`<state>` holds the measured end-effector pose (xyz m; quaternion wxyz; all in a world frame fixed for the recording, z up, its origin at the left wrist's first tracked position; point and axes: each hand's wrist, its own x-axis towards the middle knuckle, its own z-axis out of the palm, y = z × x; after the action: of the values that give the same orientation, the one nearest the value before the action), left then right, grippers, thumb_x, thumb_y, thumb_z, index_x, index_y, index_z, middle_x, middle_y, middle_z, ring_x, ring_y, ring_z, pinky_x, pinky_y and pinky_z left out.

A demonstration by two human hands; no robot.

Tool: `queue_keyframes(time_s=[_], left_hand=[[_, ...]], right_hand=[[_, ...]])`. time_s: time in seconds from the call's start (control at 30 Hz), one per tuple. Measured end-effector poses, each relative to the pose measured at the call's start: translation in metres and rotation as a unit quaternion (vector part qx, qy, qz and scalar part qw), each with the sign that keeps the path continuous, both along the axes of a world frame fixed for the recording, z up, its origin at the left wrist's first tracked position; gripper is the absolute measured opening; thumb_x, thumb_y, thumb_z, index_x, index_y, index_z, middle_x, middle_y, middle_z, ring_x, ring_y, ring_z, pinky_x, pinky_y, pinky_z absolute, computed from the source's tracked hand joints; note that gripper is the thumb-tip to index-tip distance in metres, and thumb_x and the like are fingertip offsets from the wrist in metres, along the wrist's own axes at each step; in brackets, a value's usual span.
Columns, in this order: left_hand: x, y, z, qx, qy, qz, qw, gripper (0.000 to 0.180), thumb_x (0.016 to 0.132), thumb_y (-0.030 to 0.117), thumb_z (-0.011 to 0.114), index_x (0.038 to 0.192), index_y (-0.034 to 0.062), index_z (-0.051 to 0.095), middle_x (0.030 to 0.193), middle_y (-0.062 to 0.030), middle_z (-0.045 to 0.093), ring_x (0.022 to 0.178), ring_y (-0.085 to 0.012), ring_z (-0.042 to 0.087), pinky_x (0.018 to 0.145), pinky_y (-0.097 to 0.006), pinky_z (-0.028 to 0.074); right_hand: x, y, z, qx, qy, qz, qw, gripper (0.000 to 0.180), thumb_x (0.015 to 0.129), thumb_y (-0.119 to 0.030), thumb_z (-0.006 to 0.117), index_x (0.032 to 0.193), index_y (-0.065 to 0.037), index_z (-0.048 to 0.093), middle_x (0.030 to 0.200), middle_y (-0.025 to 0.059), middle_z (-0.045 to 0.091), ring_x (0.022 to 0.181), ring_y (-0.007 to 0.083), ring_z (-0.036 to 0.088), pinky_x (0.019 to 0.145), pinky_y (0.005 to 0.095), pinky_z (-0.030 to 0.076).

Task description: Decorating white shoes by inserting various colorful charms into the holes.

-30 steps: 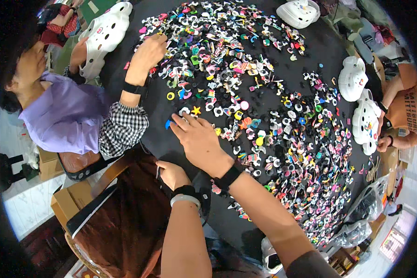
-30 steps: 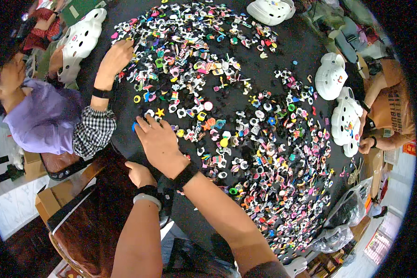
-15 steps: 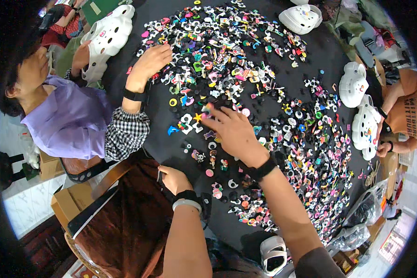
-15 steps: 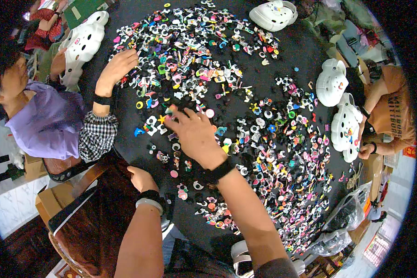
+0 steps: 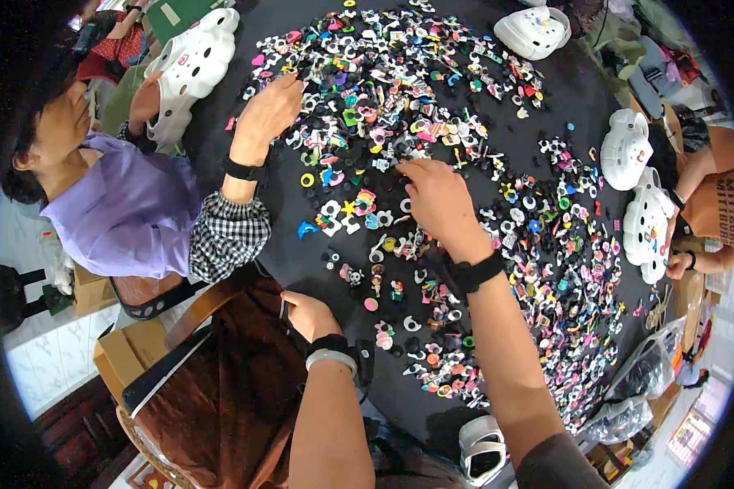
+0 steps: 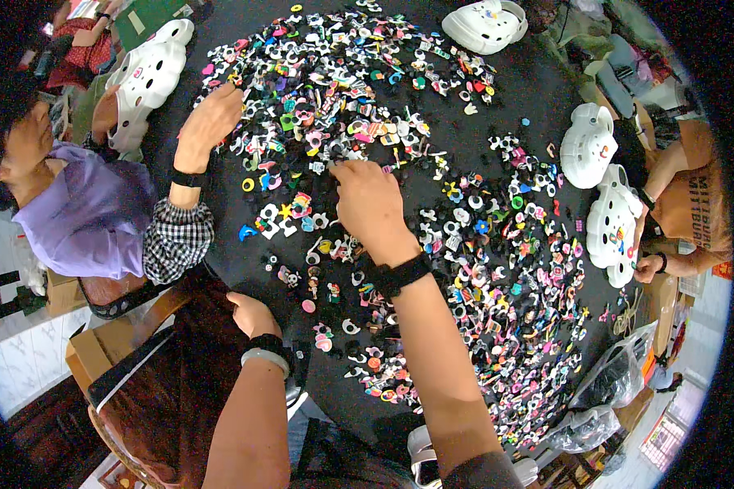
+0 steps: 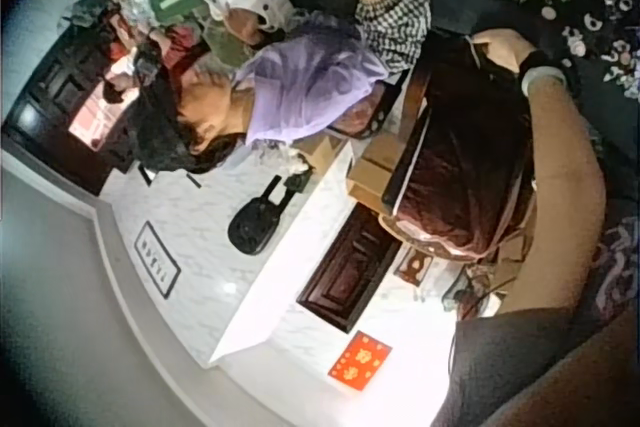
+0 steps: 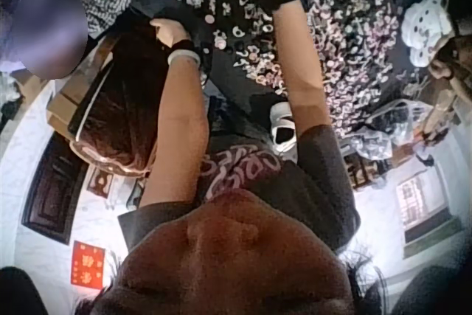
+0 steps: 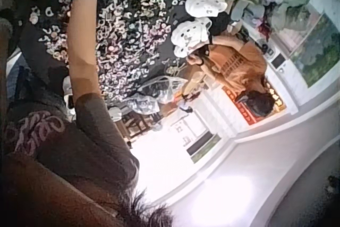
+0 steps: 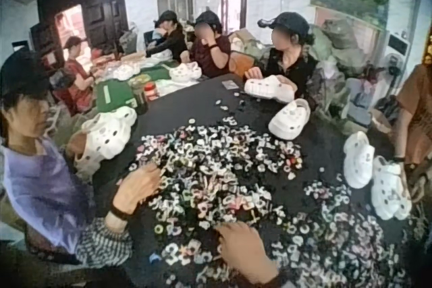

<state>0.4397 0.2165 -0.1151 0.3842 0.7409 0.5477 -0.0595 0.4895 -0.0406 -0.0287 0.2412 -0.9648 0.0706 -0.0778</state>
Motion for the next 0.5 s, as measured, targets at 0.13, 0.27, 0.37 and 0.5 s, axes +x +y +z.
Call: queue_keyframes(time_s=[0.13,0.27,0.37,0.5], left_hand=[[0.002,-0.013,0.015,-0.019,-0.015,0.022,0.999,0.079,0.096,0.057,0.029,0.115,-0.0136,0.059,0.113,-0.0229,0.065,0.095,-0.0373,0.063,0.087,-0.042,0.048],[0.001,0.003,0.012,-0.013,-0.024,0.016,0.999,0.079,0.096,0.057,0.03,0.117,-0.0129,0.058,0.115,-0.0227,0.064,0.097,-0.0367,0.063,0.087,-0.041,0.048],[0.003,-0.007,0.013,-0.004,0.017,0.0,1.0,0.081,0.097,0.057,0.024,0.112,-0.012,0.062,0.117,-0.0307,0.061,0.107,-0.0431,0.059,0.095,-0.045,0.045],[0.004,-0.023,0.025,0.007,0.021,-0.002,1.0,0.079,0.098,0.056,0.025,0.109,-0.0116,0.064,0.116,-0.0311,0.061,0.107,-0.0434,0.06,0.094,-0.046,0.045]], right_hand=[[-0.007,0.002,-0.003,0.009,-0.016,0.016,1.0,0.028,0.08,-0.007,0.063,0.106,-0.012,0.07,0.111,0.0052,0.064,0.108,0.0255,0.058,0.087,0.0396,0.046],[-0.018,0.031,0.008,0.024,-0.022,0.044,0.998,0.019,0.075,-0.015,0.072,0.093,-0.015,0.073,0.096,0.003,0.062,0.097,0.0239,0.057,0.081,0.0386,0.045],[-0.021,0.044,-0.008,-0.01,-0.032,0.035,0.999,0.018,0.07,-0.021,0.078,0.087,-0.017,0.072,0.09,0.0017,0.059,0.093,0.022,0.055,0.077,0.0371,0.041],[-0.023,0.043,-0.019,-0.018,-0.016,0.021,0.999,0.013,0.068,-0.019,0.078,0.077,-0.016,0.069,0.089,0.0006,0.058,0.094,0.0215,0.055,0.077,0.0374,0.041]])
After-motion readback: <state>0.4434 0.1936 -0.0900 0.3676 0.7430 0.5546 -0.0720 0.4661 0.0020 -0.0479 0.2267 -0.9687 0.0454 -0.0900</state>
